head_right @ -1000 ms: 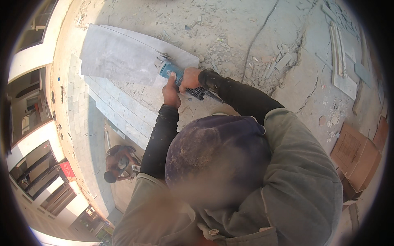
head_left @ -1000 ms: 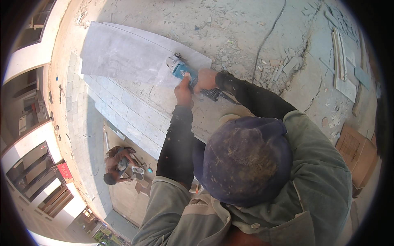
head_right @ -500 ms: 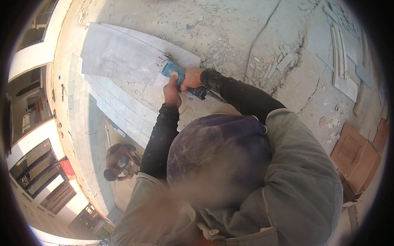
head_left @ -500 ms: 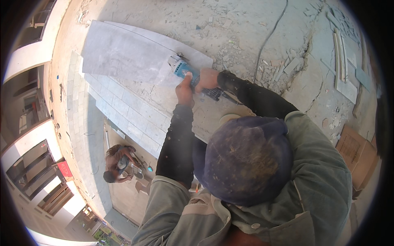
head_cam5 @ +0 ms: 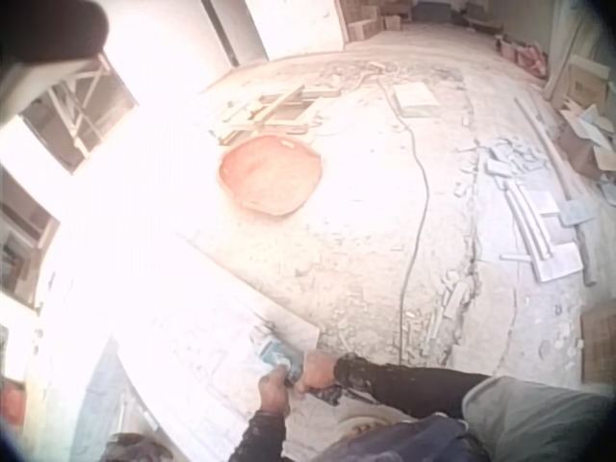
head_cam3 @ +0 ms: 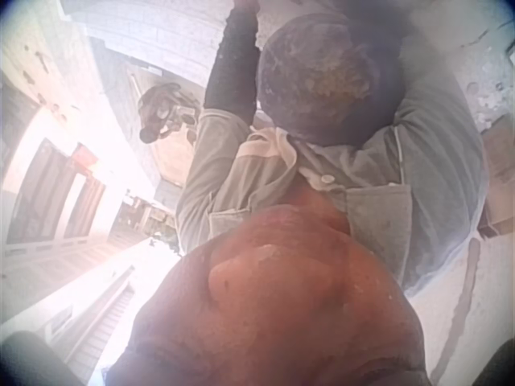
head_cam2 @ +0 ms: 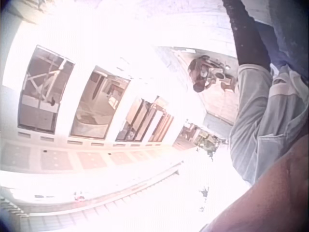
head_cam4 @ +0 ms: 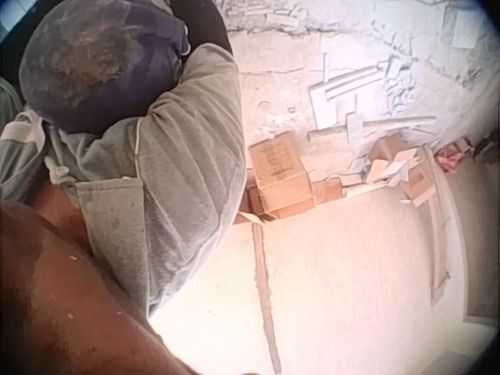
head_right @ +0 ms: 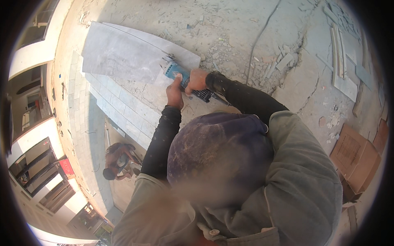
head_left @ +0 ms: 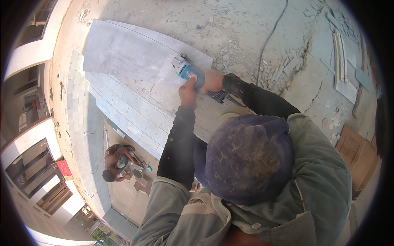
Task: The person uses a power grinder to cut and shape a large stone slab held on a workspace while another person works nearby.
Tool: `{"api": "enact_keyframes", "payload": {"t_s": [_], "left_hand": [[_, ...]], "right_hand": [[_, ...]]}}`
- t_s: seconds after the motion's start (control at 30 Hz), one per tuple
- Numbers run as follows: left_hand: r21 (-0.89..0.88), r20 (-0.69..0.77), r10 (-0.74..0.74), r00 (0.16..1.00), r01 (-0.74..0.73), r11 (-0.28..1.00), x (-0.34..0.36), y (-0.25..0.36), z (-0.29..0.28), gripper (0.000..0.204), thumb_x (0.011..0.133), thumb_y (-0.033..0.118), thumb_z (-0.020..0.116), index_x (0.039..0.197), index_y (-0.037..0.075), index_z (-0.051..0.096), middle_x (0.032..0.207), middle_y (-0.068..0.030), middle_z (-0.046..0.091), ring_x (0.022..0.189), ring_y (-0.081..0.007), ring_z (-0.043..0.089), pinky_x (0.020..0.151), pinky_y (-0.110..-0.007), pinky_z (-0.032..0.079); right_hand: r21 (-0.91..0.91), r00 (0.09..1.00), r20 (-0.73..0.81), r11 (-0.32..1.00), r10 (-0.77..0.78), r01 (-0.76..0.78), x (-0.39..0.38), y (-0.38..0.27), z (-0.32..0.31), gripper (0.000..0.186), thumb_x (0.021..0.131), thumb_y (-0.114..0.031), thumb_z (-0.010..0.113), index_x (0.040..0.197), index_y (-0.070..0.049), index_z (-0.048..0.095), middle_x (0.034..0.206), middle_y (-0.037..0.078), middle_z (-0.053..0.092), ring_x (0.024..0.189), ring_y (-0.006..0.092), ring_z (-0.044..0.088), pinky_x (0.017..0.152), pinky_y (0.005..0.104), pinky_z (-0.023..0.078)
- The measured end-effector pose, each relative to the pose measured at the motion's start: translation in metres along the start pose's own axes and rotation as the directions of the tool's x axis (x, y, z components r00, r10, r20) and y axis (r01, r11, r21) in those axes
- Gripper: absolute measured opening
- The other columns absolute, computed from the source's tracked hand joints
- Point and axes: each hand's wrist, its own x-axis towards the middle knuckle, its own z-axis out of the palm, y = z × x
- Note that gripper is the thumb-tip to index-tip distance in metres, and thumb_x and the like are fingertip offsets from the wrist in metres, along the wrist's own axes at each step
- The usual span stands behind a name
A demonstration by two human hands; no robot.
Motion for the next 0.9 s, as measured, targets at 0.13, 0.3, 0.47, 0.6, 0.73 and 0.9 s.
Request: {"api": "enact_keyframes", "payload": {"t_s": [0.13, 0.3, 0.47, 0.6, 0.73, 0.9], "left_hand": [[-0.028, 0.004, 0.027, 1.0, -0.027, 0.999, -0.006, -0.003, 0.003, 0.035, 0.093, 0.031, 0.071, 0.098, -0.003, 0.07, 0.086, -0.0041, 0.068, 0.071, -0.0109, 0.058, 0.062, -0.027, 0.044], [-0.026, -0.002, 0.064, 0.998, -0.064, 0.998, -0.006, -0.012, 0.005, 0.037, 0.092, 0.033, 0.072, 0.101, -0.003, 0.07, 0.088, -0.0039, 0.068, 0.07, -0.0104, 0.058, 0.06, -0.026, 0.044], [0.021, 0.016, 0.044, 0.999, -0.044, 0.999, -0.011, -0.017, 0.003, 0.04, 0.092, 0.037, 0.072, 0.102, -0.002, 0.071, 0.086, -0.0025, 0.068, 0.069, -0.0085, 0.057, 0.058, -0.025, 0.042], [0.034, 0.034, 0.021, 0.999, -0.022, 0.999, -0.011, -0.02, 0.001, 0.039, 0.091, 0.038, 0.073, 0.101, 0.0, 0.071, 0.084, -0.0008, 0.067, 0.068, -0.0078, 0.057, 0.058, -0.024, 0.042], [0.02, 0.022, 0.038, 0.999, -0.038, 0.999, -0.013, -0.023, 0.003, 0.037, 0.091, 0.038, 0.072, 0.098, 0.002, 0.071, 0.082, -0.0008, 0.067, 0.066, -0.0083, 0.058, 0.056, -0.024, 0.041], [0.049, 0.027, 0.028, 0.999, -0.029, 0.998, -0.013, -0.016, 0.004, 0.037, 0.092, 0.037, 0.071, 0.097, 0.0, 0.071, 0.084, -0.0027, 0.069, 0.063, -0.009, 0.057, 0.053, -0.025, 0.042]], "right_hand": [[0.043, 1.0, -0.004, 0.999, 0.002, -0.001, -0.01, -0.001, 0.001, 0.058, 0.054, -0.039, 0.083, 0.081, 0.011, 0.072, 0.08, 0.028, 0.07, 0.074, 0.0357, 0.071, 0.07, 0.0411, 0.055], [0.021, 0.997, -0.062, 0.999, -0.039, 0.04, -0.01, 0.009, 0.01, 0.049, 0.057, -0.03, 0.082, 0.084, 0.009, 0.072, 0.079, 0.026, 0.069, 0.071, 0.0345, 0.069, 0.066, 0.0418, 0.053], [0.018, 0.997, -0.055, 0.998, -0.055, 0.056, -0.016, 0.013, 0.011, 0.065, 0.053, -0.043, 0.085, 0.075, 0.016, 0.068, 0.076, 0.032, 0.068, 0.073, 0.0377, 0.071, 0.071, 0.0425, 0.056], [0.044, 0.998, -0.05, 0.998, -0.038, 0.04, -0.026, 0.008, 0.007, 0.063, 0.054, -0.042, 0.085, 0.073, 0.016, 0.068, 0.073, 0.032, 0.066, 0.071, 0.0386, 0.07, 0.069, 0.0435, 0.056], [0.023, 0.999, -0.03, 0.999, -0.033, 0.034, -0.028, 0.009, 0.007, 0.052, 0.057, -0.034, 0.081, 0.08, 0.011, 0.07, 0.076, 0.028, 0.068, 0.071, 0.035, 0.071, 0.068, 0.0422, 0.055], [0.059, 0.997, -0.027, 0.996, -0.067, 0.068, -0.02, 0.013, 0.01, 0.063, 0.055, -0.041, 0.085, 0.077, 0.015, 0.069, 0.078, 0.032, 0.068, 0.075, 0.0372, 0.072, 0.072, 0.0426, 0.056]]}}
